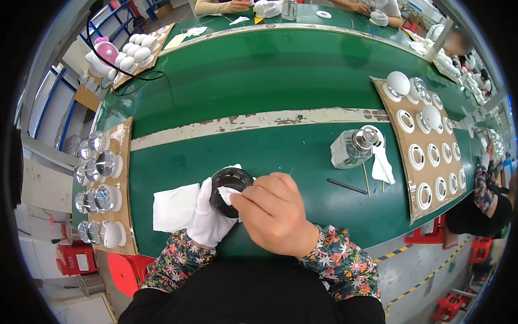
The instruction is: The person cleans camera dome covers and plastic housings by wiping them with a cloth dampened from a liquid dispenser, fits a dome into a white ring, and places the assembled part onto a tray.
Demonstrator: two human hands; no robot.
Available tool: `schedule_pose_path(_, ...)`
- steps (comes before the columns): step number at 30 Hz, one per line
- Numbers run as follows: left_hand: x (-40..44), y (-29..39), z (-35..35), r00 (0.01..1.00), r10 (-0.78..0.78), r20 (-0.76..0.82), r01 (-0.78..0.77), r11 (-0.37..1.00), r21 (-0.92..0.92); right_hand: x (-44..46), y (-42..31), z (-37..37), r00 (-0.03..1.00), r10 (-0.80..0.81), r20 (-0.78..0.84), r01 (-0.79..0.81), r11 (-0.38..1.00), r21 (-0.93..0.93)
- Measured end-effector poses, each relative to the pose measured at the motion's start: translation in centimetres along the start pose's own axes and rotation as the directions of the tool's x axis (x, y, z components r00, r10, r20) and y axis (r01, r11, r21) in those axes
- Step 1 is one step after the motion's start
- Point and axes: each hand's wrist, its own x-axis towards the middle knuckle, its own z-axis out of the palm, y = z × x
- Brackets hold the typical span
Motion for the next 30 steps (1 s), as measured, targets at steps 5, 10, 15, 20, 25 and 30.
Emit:
schedule_pose_path(5,-0.2,0.2,-0.1,0.998,-0.057,0.020,0.057,0.998,-0.025,-0.3,0.0,0.1,1.000,-0.019,-0.011,0.019,1.000,-0.015)
schedule_pose_path(10,-0.3,0.4,0.2,0.991,-0.088,0.104,0.095,0.993,-0.065,-0.3,2.8,0.0,0.960,0.280,0.012,-0.280,0.957,0.068)
schedule_pose_path(15,-0.6,0.1,-0.3,0.991,-0.068,0.115,0.076,0.995,-0.060,-0.3,2.4,0.0,0.864,0.501,0.051,-0.490,0.811,0.320)
schedule_pose_path(20,-0.5,0.0,-0.2,0.991,-0.039,0.126,0.047,0.997,-0.061,0.3,1.3,-0.6,0.916,0.392,0.084,-0.391,0.827,0.404)
schedule_pose_path(25,-0.2,-0.4,-0.8,0.996,0.024,0.087,-0.024,1.000,0.000,0.5,0.5,-0.1,0.978,0.202,0.053,-0.208,0.961,0.183)
schedule_pose_path(30,0.3,-0.7,-0.9,0.998,0.042,0.052,-0.044,0.998,0.041,0.4,1.1,0.1,0.956,0.291,0.042,-0.293,0.940,0.172)
